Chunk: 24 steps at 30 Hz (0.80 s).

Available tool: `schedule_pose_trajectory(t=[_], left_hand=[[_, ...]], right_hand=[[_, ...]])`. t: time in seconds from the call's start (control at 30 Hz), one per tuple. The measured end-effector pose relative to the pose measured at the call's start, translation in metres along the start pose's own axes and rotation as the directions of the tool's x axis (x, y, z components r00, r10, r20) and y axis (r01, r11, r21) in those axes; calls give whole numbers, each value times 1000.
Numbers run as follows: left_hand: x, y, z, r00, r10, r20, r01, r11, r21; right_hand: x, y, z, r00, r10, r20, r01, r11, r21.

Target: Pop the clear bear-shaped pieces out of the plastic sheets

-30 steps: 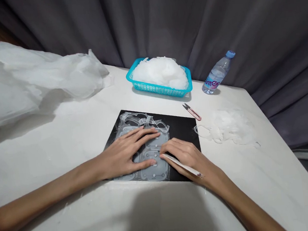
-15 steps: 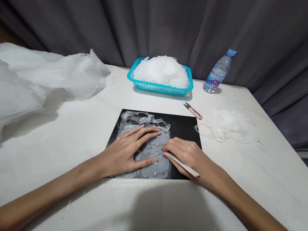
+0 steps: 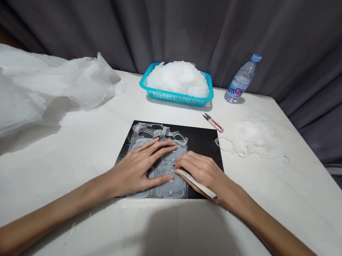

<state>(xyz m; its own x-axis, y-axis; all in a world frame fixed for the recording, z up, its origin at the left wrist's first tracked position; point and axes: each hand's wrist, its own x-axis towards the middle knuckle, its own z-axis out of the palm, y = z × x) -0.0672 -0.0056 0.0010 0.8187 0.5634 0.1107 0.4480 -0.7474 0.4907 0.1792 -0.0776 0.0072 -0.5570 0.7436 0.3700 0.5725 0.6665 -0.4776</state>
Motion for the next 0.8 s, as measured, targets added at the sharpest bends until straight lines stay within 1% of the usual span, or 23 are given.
schedule_pose_trajectory(t=[0.1,0.2,0.3,0.37,0.43,0.47,0.53,0.57,0.6,0.63,0.67,0.7,0.73,0.77,0.8], left_hand=[[0,0,0,1000,14,-13,-14,1000,-8],[0,-1,1,1000,18,-15,-18,1000,-9],[-1,-2,2,1000,8,1,-8,1000,-11],[-1,-2,2,1000,-20,21,20,1000,-19],[-1,-2,1,997,-58,42,59,998,-29],[-1,-2,1,996,-72,54,74,997,-31],[0,-2,0,994,-79,73,81,996,-31],[1,-2,-1,994,-75,78,78,996,-31],[1,-2,-1,994,-72,82,75,997,-32],[1,-2,-2,994,-71,81,74,997,-36],[0,-1,-2,994,-71,78,74,996,-42],[-1,-1,-3,995,-70,65,74,996,-51],[-2,0,-4,997,-66,46,69,995,-66],[-3,1,-6,998,-59,16,60,994,-86],[-4,2,-7,998,-57,-17,55,992,-110]], right_hand=[[-2,3,6,998,-62,-6,61,988,-141],[-3,7,10,993,-121,12,119,955,-273],[-1,8,14,987,-162,3,154,932,-327],[1,8,15,985,-170,1,161,933,-322],[5,9,14,991,-135,-13,126,951,-284],[8,12,11,994,-100,-46,85,962,-261],[16,24,3,984,-5,-181,-36,974,-223],[20,32,-4,959,58,-276,-116,973,-201],[24,40,-11,918,128,-375,-204,964,-170],[26,48,-18,864,208,-459,-294,948,-124],[28,55,-26,808,281,-518,-366,928,-67],[29,58,-32,769,339,-542,-411,912,-12],[29,59,-37,745,378,-549,-433,901,32],[29,55,-40,741,394,-544,-431,900,64],[28,49,-41,750,391,-533,-413,907,84]])
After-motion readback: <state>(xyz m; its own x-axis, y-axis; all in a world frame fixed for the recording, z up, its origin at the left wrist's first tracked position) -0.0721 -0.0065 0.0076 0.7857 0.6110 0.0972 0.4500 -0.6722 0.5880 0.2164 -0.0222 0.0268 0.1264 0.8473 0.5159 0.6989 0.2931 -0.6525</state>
